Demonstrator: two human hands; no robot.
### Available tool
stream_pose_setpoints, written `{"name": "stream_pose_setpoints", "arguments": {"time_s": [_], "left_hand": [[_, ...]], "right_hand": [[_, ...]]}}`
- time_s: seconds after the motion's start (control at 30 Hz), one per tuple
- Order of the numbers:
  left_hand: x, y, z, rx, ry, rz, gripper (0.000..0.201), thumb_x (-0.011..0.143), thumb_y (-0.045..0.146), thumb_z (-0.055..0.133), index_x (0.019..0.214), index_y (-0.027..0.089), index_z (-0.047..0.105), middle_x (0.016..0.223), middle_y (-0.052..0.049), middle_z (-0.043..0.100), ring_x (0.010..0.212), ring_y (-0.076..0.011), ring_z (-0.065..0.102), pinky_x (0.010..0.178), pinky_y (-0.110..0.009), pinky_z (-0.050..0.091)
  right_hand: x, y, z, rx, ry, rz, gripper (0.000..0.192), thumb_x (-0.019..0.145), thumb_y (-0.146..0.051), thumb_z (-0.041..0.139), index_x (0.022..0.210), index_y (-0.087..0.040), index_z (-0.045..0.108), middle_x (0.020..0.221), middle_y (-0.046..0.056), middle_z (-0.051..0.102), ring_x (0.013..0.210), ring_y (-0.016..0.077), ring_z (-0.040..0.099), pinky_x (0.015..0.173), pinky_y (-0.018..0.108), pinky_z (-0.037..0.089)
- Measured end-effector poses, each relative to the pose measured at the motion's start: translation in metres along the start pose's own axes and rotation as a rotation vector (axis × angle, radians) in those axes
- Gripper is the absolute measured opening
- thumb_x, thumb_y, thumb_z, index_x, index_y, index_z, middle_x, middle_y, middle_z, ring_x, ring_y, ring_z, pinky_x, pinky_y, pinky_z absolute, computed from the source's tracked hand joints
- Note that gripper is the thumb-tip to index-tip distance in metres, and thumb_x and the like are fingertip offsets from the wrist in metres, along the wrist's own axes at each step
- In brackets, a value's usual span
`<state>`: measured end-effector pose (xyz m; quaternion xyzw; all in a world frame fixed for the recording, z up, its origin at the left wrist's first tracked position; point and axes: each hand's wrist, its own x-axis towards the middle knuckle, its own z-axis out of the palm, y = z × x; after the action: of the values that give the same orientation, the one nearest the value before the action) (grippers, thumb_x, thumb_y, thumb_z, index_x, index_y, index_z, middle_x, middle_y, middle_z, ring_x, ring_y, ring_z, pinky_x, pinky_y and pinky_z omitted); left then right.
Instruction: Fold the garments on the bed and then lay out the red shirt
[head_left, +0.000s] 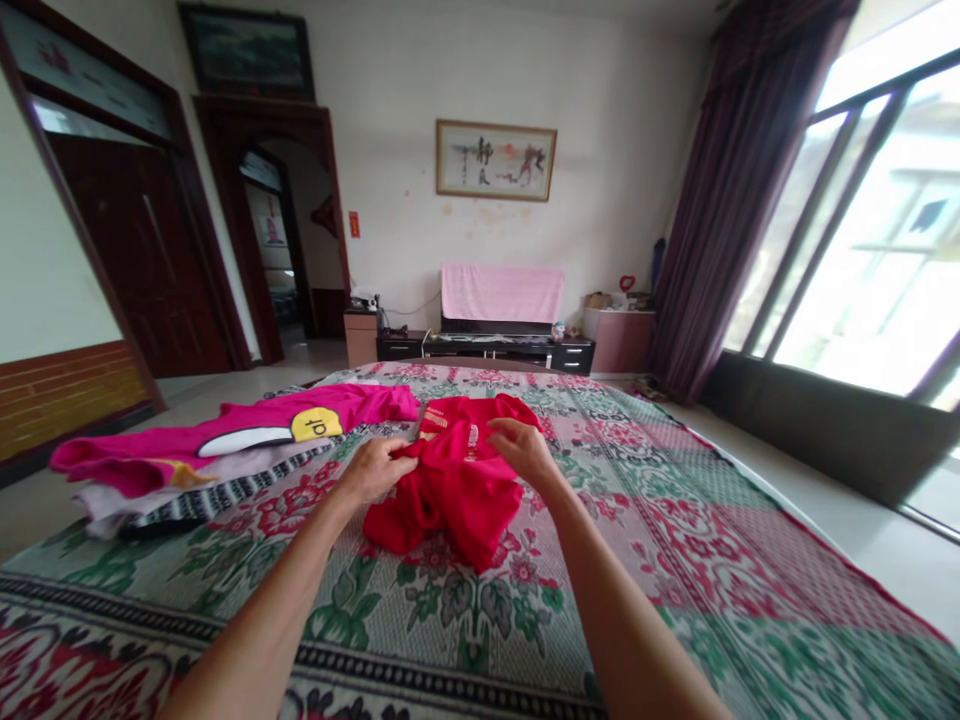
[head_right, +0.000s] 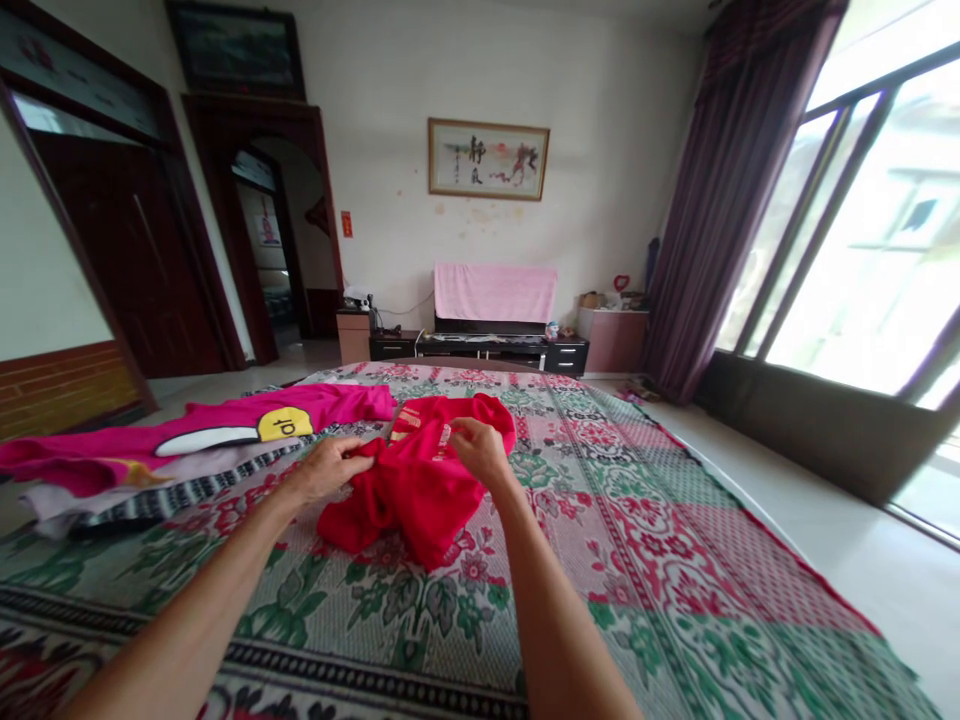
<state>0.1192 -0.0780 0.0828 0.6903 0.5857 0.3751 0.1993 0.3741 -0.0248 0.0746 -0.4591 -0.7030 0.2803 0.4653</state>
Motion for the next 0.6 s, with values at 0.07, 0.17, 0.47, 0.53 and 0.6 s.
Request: {"name": "stream_pose_setpoints", "arguments": {"time_s": [0.07, 0.17, 0.47, 0.53, 0.6], "left_hand": [[-0.001, -0.006, -0.005, 0.153, 0.048, -0.051, 0.013, 0.067, 0.028, 0.057, 0.062, 0.02, 0.066, 0.049, 0.003, 0.052, 0.055, -0.0157, 0.052, 0.054, -0.025, 0.035], [-0.002, -0.006, -0.014, 0.182, 0.066, -0.138, 0.01, 0.064, 0.024, 0.055, 0.057, 0.02, 0.06, 0.047, 0.003, 0.05, 0.051, -0.0148, 0.05, 0.051, -0.025, 0.033], [-0.018, 0.034, -0.045, -0.646, -0.083, -0.035, 0.026, 0.064, 0.031, 0.07, 0.087, 0.019, 0.068, 0.073, -0.002, 0.07, 0.066, -0.018, 0.065, 0.065, -0.031, 0.053], [-0.023, 0.045, -0.049, -0.679, -0.076, 0.007, 0.026, 0.065, 0.032, 0.071, 0.088, 0.02, 0.07, 0.075, -0.003, 0.071, 0.068, -0.0193, 0.066, 0.067, -0.033, 0.055], [-0.029, 0.055, -0.052, -0.698, -0.052, 0.031, 0.027, 0.065, 0.032, 0.072, 0.089, 0.021, 0.07, 0.078, -0.004, 0.072, 0.071, -0.021, 0.067, 0.068, -0.036, 0.056]], "right_hand": [[0.005, 0.026, -0.008, -0.167, 0.072, -0.011, 0.017, 0.069, -0.018, 0.062, 0.082, -0.024, 0.072, 0.07, 0.003, 0.065, 0.067, 0.0205, 0.063, 0.067, 0.036, 0.051], [0.006, 0.056, -0.017, -0.255, -0.028, 0.006, 0.025, 0.06, -0.009, 0.066, 0.08, -0.022, 0.072, 0.074, 0.006, 0.066, 0.069, 0.0227, 0.064, 0.068, 0.038, 0.052], [-0.004, 0.057, -0.001, -0.17, -0.216, -0.182, 0.079, 0.06, -0.02, 0.076, 0.133, -0.024, 0.049, 0.123, 0.013, 0.062, 0.105, 0.0263, 0.061, 0.09, 0.043, 0.05], [-0.007, 0.049, 0.009, -0.166, -0.211, -0.237, 0.082, 0.063, -0.02, 0.074, 0.138, -0.025, 0.043, 0.127, 0.013, 0.059, 0.115, 0.0288, 0.056, 0.097, 0.048, 0.045], [-0.011, 0.042, 0.02, -0.144, -0.213, -0.271, 0.085, 0.066, -0.021, 0.072, 0.143, -0.023, 0.036, 0.128, 0.014, 0.059, 0.116, 0.0297, 0.055, 0.099, 0.05, 0.043]]}}
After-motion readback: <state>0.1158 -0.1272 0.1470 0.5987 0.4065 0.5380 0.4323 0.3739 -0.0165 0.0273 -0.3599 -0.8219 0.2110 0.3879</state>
